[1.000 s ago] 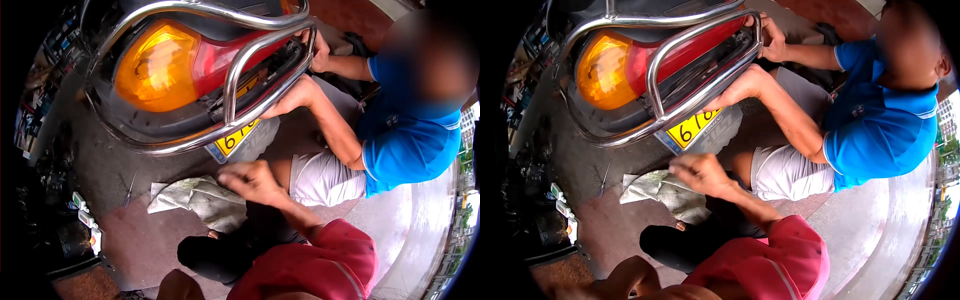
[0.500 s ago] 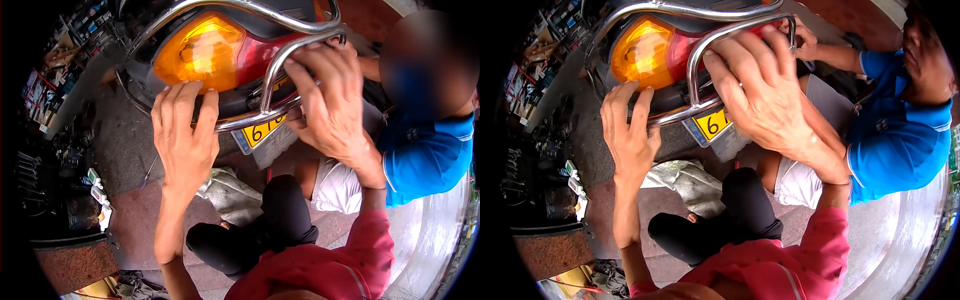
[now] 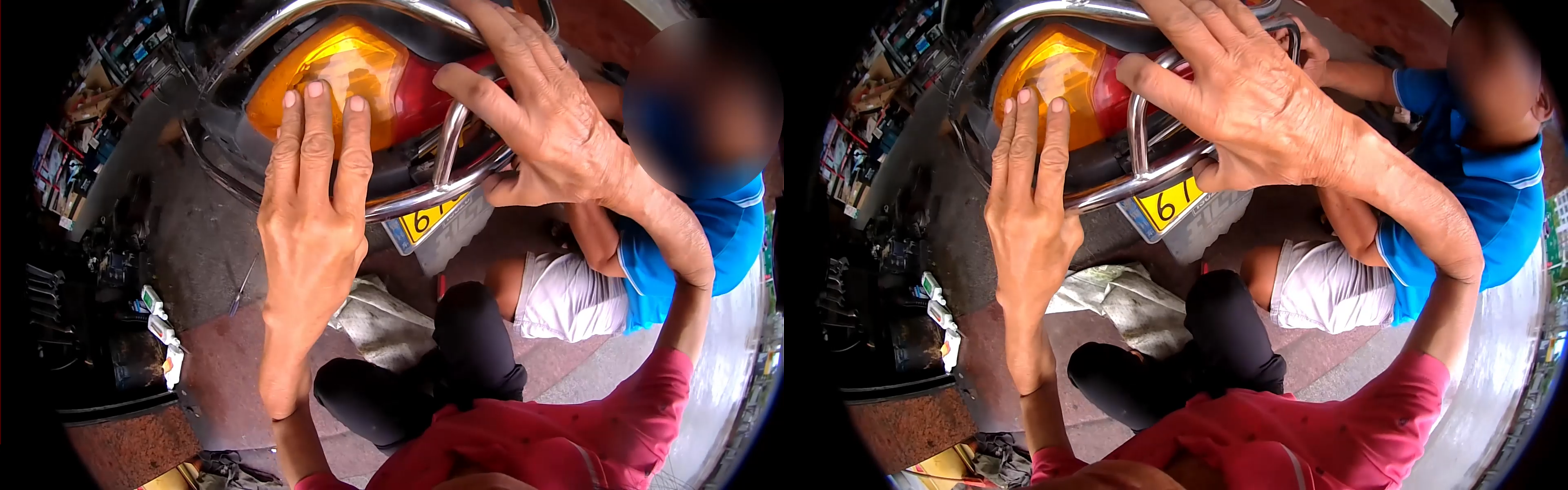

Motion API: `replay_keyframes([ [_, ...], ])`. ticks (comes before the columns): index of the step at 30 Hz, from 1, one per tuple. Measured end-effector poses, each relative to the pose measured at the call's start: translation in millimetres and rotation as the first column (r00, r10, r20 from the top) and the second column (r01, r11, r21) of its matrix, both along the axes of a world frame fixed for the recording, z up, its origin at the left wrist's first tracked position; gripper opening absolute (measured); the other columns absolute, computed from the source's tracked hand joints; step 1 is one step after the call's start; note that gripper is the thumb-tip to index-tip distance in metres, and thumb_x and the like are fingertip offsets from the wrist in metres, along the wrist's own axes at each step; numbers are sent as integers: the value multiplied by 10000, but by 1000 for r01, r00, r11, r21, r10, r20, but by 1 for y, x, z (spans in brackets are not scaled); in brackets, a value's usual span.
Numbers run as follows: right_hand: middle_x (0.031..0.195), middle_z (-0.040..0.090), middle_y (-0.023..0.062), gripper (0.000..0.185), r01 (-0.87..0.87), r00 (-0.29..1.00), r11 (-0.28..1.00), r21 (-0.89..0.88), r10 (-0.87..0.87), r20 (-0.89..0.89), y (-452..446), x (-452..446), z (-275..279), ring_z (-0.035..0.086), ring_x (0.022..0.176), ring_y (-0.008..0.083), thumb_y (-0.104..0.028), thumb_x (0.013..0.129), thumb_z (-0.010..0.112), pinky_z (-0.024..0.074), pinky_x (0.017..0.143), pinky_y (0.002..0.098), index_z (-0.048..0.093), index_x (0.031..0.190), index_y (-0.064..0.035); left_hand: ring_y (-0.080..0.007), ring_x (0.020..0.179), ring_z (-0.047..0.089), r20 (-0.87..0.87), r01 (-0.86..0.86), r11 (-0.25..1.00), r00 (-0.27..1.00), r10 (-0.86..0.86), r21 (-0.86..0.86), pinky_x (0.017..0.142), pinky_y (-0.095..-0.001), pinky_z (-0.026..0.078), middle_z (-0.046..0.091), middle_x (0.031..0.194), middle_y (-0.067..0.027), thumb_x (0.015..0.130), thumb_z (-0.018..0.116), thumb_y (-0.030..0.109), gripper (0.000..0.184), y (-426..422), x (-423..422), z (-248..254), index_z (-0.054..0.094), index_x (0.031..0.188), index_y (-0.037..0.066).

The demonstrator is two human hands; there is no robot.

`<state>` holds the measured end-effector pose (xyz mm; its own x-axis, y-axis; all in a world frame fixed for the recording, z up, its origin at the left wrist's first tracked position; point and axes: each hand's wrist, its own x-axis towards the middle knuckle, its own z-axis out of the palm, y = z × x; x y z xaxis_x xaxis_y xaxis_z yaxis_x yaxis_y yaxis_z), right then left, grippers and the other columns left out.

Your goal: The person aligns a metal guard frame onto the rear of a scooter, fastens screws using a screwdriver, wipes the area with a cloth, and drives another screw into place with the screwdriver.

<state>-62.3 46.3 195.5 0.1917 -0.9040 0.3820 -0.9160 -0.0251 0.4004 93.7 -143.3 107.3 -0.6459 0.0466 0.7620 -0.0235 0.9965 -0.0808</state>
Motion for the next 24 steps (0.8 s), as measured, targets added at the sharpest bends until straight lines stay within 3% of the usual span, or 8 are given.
replay_keyframes([
  [3, 1350, 337, 405, 764, -113, 991, 990, -82, 107, -75, -2, -23, -4, 446, 1204, 521, -362, 710, 699, 388, 965, 585, 444, 1308, 40, -378, 1321, 420, -11, -15, 1000, 1000, 15, -2, 1038, -440, 442, 388, 1473, -164, 589, 513, -159, 870, -2, -2, -6, 443, 1419, 94],
  [6, 1299, 450, 344, 709, -164, 985, 966, -198, 171, 19, -12, -34, -4, 530, 1141, 450, -222, 733, 674, 461, 899, 493, 429, 1346, 37, -395, 1316, 420, 0, -10, 1000, 1000, 10, -9, 1033, -451, 443, 388, 1470, -176, 586, 516, -150, 871, -4, -2, -6, 442, 1419, 90],
  [9, 1238, 554, 265, 640, -252, 960, 865, -435, 166, -227, -52, -48, -1, 628, 1009, 393, -72, 784, 597, 538, 757, 411, 409, 1391, 3, -409, 1305, 428, 19, -15, 1000, 1000, 15, -18, 1028, -456, 442, 390, 1466, -192, 574, 507, -150, 874, -2, 2, -2, 444, 1416, 77],
  [11, 1192, 591, 231, 637, -191, 973, 902, -388, 123, -194, -54, -41, 4, 664, 911, 355, -104, 810, 579, 549, 643, 374, 402, 1418, -33, -403, 1307, 430, 17, -27, 999, 999, 28, -32, 1038, -447, 438, 403, 1459, -192, 564, 498, -152, 879, -3, 1, -1, 446, 1413, 70],
  [12, 1163, 607, 218, 640, -252, 962, 885, -391, 184, -203, -59, -46, 4, 674, 867, 336, -123, 817, 577, 545, 596, 353, 400, 1428, -48, -399, 1311, 427, 9, -38, 999, 999, 38, -37, 1043, -444, 435, 405, 1458, -191, 562, 497, -152, 879, -3, 0, -2, 447, 1412, 68],
  [15, 902, 623, 114, 688, -126, 982, 952, -279, 79, -173, -44, -39, 11, 617, 579, 246, -154, 798, 608, 477, 416, 308, 392, 1445, -62, -383, 1321, 421, 16, -42, 998, 999, 43, -50, 1070, -433, 417, 410, 1456, -185, 562, 484, -142, 870, -3, 0, -2, 450, 1408, 59],
  [18, 790, 558, 91, 758, 15, 996, 980, -197, -33, -88, -37, -15, 18, 554, 503, 231, -122, 745, 641, 451, 397, 329, 374, 1451, -51, -385, 1312, 433, -17, -5, 999, 1000, 4, -32, 1063, -448, 417, 421, 1446, -192, 568, 465, -122, 858, -4, -2, -1, 453, 1407, 58],
  [24, 769, 539, 100, 905, -90, 994, 972, -215, 73, -85, -40, -28, 14, 554, 513, 256, -55, 648, 672, 448, 414, 341, 311, 1477, -51, -379, 1310, 442, -33, -11, 998, 999, 9, -66, 1056, -446, 420, 439, 1433, -198, 560, 468, -79, 854, -8, -4, -5, 462, 1403, 58],
])
